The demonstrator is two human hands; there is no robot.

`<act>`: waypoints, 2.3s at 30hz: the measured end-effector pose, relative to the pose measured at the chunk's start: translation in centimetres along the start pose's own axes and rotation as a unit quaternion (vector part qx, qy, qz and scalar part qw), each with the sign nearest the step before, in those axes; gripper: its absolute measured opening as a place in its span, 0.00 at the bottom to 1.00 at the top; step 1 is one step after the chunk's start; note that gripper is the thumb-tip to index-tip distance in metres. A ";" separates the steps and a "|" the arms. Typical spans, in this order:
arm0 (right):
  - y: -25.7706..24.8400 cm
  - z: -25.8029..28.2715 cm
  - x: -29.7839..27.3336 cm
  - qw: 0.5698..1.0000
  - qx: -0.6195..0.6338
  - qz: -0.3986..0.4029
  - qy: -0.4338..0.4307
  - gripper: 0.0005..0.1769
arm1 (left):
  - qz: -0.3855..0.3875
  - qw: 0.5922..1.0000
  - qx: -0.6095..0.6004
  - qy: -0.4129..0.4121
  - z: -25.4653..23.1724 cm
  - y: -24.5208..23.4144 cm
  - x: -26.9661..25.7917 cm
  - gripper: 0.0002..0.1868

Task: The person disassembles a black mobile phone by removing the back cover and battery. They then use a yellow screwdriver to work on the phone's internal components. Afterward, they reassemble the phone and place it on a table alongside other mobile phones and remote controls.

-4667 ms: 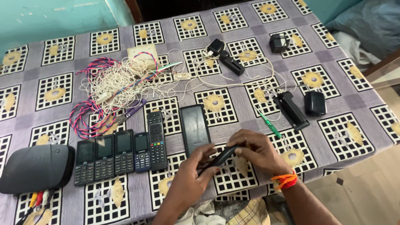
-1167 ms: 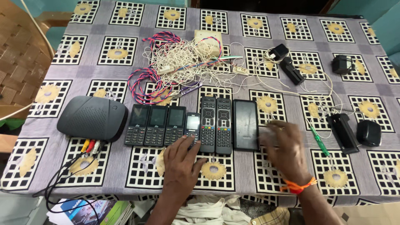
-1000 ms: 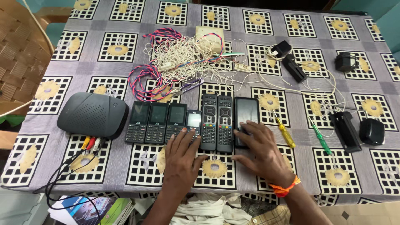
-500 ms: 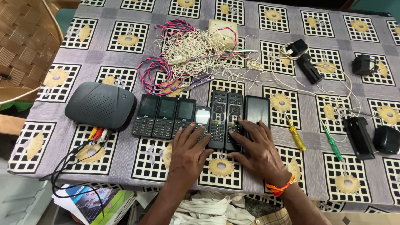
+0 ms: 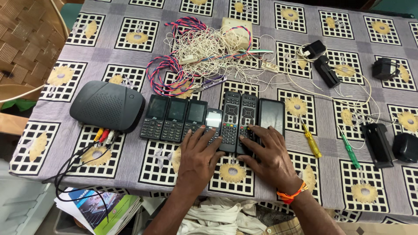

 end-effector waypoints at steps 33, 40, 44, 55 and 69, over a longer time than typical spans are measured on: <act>0.3 -0.1 -0.2 0.999 0.016 -0.035 -0.006 0.27 | -0.009 1.000 0.022 0.001 -0.1 0.1 0.4 0.18; 0.1 -0.1 -0.1 0.999 0.021 -0.030 -0.006 0.27 | -0.006 1.000 0.030 -0.001 0.1 0.3 0.3 0.19; 0.1 -0.1 -0.2 0.999 0.033 -0.040 -0.012 0.27 | -0.006 0.999 0.035 -0.003 0.2 0.4 0.4 0.19; 0.0 -0.1 -0.2 0.998 0.033 -0.044 -0.020 0.28 | 0.000 0.999 0.035 -0.007 0.2 0.3 0.3 0.19; -1.6 -4.5 -4.5 0.982 0.073 -0.054 0.163 0.40 | -0.020 0.999 0.029 0.014 0.3 0.3 0.1 0.22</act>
Point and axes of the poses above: each hand's wrist, its own x-axis towards the middle knuckle, its own y-axis out of the palm, z = x × y, the point moved 1 cm from there along x, towards the middle knuckle, and after that the axes turned 8 degrees about -x, right-handed, at the moved point
